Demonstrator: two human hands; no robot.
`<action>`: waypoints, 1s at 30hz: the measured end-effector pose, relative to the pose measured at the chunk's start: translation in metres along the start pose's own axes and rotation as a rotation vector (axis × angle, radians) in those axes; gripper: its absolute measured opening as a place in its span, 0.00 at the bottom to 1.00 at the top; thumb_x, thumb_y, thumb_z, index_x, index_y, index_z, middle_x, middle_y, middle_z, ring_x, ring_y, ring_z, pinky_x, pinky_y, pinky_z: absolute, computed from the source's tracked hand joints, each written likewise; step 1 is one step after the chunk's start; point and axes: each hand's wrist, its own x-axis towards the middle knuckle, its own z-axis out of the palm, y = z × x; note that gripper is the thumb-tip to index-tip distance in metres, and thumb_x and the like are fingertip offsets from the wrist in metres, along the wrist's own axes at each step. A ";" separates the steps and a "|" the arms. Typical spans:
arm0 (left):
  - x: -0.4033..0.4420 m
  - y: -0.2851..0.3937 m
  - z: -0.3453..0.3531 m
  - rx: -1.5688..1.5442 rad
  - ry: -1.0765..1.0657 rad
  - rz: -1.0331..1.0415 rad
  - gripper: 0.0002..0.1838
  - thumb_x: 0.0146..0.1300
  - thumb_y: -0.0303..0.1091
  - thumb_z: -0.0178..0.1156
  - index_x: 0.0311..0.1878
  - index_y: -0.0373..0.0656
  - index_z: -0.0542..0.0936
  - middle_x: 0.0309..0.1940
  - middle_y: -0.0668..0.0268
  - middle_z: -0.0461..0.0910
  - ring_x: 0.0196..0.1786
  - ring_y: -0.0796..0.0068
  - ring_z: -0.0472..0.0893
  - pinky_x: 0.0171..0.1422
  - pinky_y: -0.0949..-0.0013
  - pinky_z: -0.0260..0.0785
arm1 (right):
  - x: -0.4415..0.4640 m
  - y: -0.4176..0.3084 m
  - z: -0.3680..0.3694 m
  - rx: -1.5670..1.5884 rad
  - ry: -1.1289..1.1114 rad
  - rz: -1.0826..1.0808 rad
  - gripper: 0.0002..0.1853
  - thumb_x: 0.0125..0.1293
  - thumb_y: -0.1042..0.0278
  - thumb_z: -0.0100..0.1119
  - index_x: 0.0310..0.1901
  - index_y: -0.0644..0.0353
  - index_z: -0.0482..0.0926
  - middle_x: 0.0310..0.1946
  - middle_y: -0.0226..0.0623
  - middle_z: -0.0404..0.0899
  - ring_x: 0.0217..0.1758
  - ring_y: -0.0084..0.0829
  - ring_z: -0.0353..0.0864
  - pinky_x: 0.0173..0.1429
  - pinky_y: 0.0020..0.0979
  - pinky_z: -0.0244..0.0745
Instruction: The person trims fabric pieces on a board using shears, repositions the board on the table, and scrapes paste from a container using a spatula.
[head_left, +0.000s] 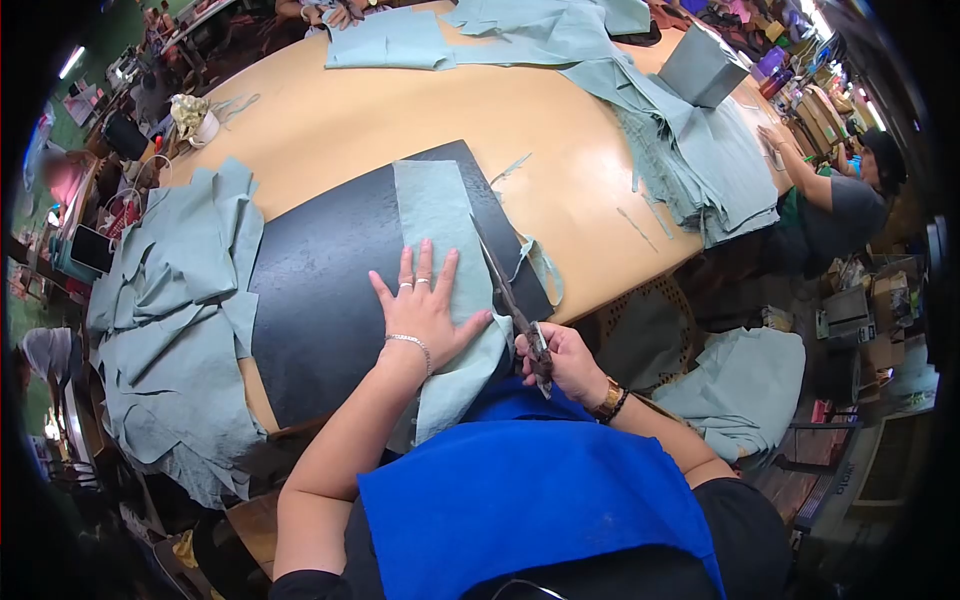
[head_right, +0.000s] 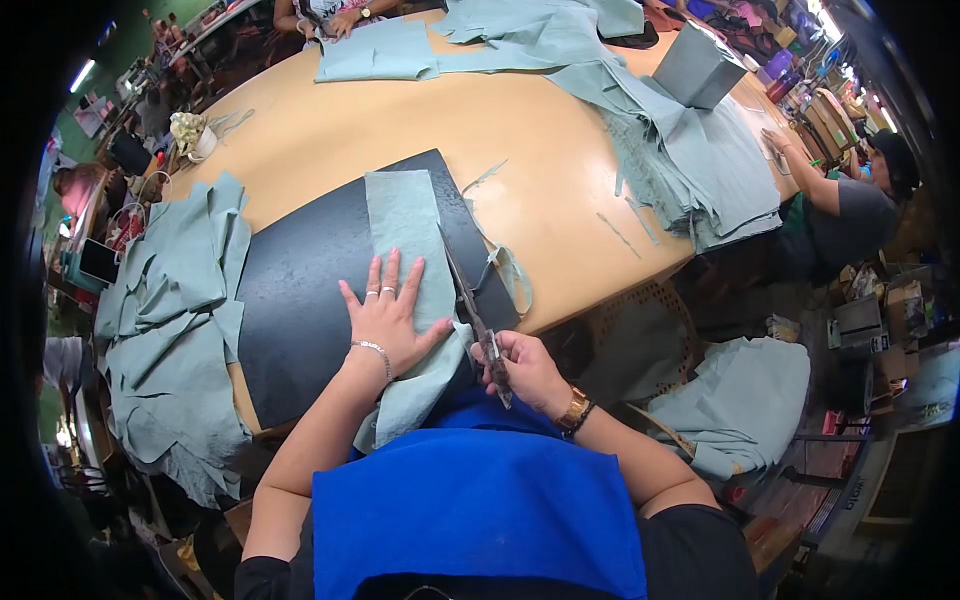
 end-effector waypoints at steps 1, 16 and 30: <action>0.002 -0.003 0.005 -0.006 0.028 0.006 0.43 0.61 0.66 0.51 0.75 0.56 0.58 0.77 0.54 0.49 0.79 0.50 0.45 0.70 0.22 0.32 | 0.000 0.000 0.000 0.000 -0.003 -0.003 0.10 0.68 0.63 0.61 0.43 0.61 0.79 0.30 0.26 0.77 0.30 0.16 0.77 0.34 0.22 0.79; 0.030 -0.024 -0.005 -0.005 -0.015 0.037 0.49 0.55 0.73 0.52 0.76 0.59 0.55 0.78 0.55 0.46 0.80 0.49 0.44 0.71 0.24 0.29 | 0.000 -0.004 0.002 -0.006 0.027 0.010 0.11 0.69 0.59 0.61 0.41 0.59 0.78 0.28 0.26 0.76 0.29 0.16 0.77 0.32 0.22 0.78; 0.017 -0.019 -0.004 0.006 -0.021 0.069 0.51 0.54 0.75 0.51 0.77 0.58 0.55 0.78 0.53 0.46 0.79 0.48 0.44 0.70 0.23 0.28 | -0.001 -0.004 -0.008 -0.083 0.017 0.041 0.12 0.69 0.58 0.61 0.42 0.59 0.79 0.26 0.26 0.76 0.27 0.16 0.76 0.30 0.20 0.76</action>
